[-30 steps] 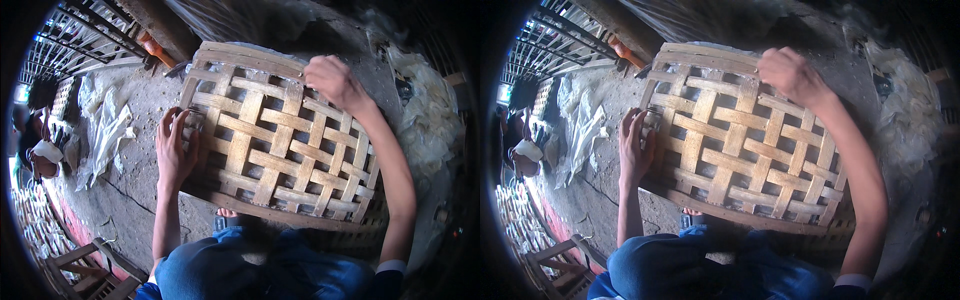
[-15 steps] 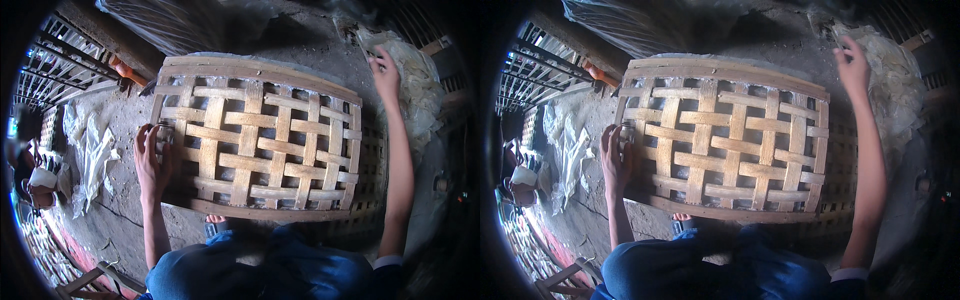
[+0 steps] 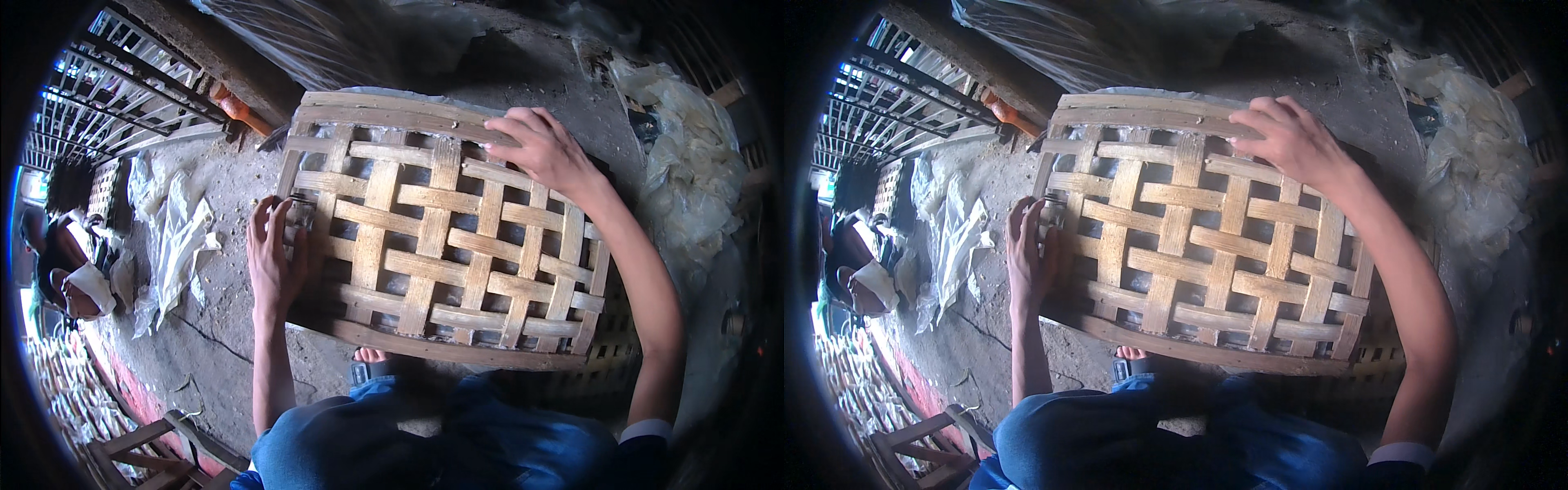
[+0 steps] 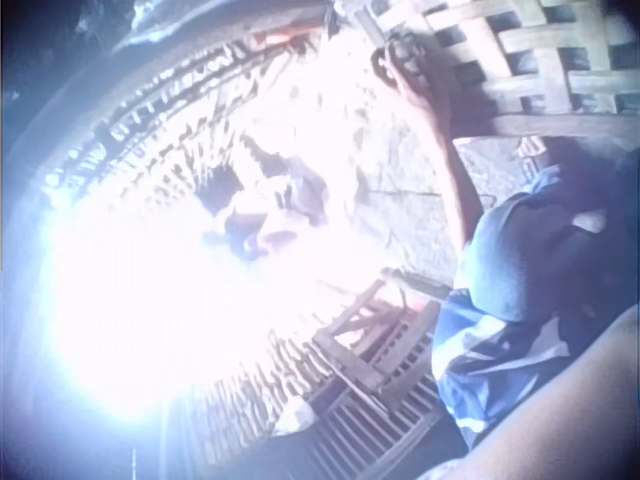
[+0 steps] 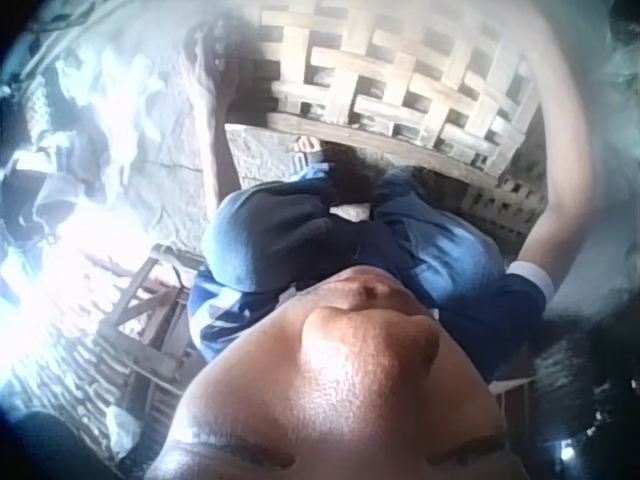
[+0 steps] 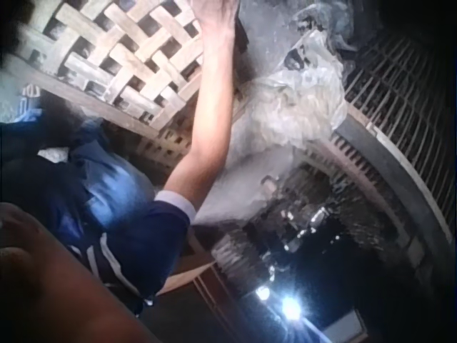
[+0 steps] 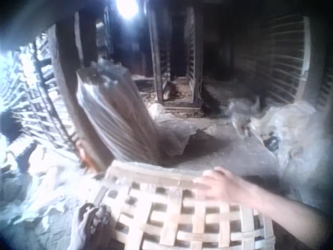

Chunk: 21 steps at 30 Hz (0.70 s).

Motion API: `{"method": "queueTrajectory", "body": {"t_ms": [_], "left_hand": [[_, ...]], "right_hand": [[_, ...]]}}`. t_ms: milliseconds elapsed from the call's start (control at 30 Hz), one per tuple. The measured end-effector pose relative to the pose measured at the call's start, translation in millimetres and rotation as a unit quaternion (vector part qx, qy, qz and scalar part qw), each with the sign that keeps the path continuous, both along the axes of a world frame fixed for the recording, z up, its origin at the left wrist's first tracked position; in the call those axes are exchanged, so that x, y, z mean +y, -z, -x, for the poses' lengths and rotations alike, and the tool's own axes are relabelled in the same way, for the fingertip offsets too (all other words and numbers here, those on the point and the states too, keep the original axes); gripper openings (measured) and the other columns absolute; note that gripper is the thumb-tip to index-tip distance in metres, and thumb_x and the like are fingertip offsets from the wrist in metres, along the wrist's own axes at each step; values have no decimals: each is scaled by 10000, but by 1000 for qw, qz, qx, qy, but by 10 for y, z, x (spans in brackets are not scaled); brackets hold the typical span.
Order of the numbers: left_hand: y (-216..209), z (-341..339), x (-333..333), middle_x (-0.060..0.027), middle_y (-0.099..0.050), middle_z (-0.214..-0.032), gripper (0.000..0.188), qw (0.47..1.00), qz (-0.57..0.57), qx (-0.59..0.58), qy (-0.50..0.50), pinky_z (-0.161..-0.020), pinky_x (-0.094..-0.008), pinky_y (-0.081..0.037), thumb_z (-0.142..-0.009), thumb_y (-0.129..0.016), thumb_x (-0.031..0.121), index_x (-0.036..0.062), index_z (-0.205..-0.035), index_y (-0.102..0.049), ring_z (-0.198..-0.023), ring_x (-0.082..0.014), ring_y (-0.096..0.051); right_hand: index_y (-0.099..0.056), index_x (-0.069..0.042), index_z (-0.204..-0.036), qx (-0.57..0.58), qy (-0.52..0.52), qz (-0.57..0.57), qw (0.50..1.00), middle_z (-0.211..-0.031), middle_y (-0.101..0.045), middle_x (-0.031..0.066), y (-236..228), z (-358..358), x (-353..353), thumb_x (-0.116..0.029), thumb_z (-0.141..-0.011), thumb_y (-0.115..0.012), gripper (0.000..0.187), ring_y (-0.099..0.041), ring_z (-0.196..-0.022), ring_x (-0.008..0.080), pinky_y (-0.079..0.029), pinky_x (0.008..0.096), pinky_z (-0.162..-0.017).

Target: The person assembles a woven basket by placing a plastic sheet over a woven frame, then fitting a second woven frame on top. The person presses and adjusts the frames to align them and secures the assembly.

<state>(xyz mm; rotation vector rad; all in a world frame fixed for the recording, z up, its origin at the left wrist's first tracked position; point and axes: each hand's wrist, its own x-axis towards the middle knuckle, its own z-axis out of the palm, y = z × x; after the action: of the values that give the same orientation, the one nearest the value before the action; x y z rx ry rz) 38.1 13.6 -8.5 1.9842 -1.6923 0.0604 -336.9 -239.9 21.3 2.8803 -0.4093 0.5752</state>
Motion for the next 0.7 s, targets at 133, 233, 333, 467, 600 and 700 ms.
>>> {"method": "queueTrajectory", "body": {"t_ms": [133,233,333,467,600,700], "left_hand": [[-4,-56,46,-209,-510,-1465,471,1000,5,-3,4,-1105,-523,-437,-943,-680,114,106,-1403,-576,-1337,-427,-514],[8,-60,37,-212,-507,-1469,470,1000,-1,-7,-5,-1103,-519,-437,-939,-685,120,102,-1397,-580,-1336,-425,-511],[3,32,-14,-221,-525,-1452,465,1000,-8,-1,-4,-1109,-501,-451,-944,-672,70,75,-1399,-576,-1334,-427,-529],[-54,-42,65,-218,-514,-1465,467,1000,-18,-1,-8,-1117,-512,-440,-949,-670,75,78,-1406,-573,-1351,-425,-513],[-81,-39,92,-219,-506,-1470,471,1000,-12,-9,-6,-1114,-510,-441,-954,-662,73,80,-1415,-565,-1348,-431,-511],[76,-9,-11,-209,-474,-1505,492,1000,-4,28,6,-1106,-530,-423,-943,-683,167,105,-1417,-563,-1359,-419,-495]], "right_hand": [[-780,-73,-907,-28,-42,29,998,-1174,-692,40,45,6,-54,-116,-816,-728,113,-606,-1128,221,-492,378,-957],[-749,-45,-838,-31,-66,65,995,-1128,-694,45,-18,-21,-45,-101,-801,-736,68,-618,-1083,225,-494,365,-909],[-702,-44,-804,-13,-60,47,997,-1065,-684,40,-101,23,-57,-80,-800,-732,47,-624,-1043,228,-497,366,-890],[-656,-40,-828,66,39,-137,988,-982,-668,45,-466,-73,58,-46,-801,-754,102,-637,-1040,233,-509,360,-914],[-686,-25,-907,35,231,-543,807,-1061,-713,41,-1015,197,-381,-43,-910,-696,21,-668,-1036,211,-522,356,-911],[-655,-37,-1326,-613,152,-387,672,-1368,-652,135,-1402,1300,-1529,-67,-1041,-522,316,-637,-1180,240,-510,298,-975]]}}
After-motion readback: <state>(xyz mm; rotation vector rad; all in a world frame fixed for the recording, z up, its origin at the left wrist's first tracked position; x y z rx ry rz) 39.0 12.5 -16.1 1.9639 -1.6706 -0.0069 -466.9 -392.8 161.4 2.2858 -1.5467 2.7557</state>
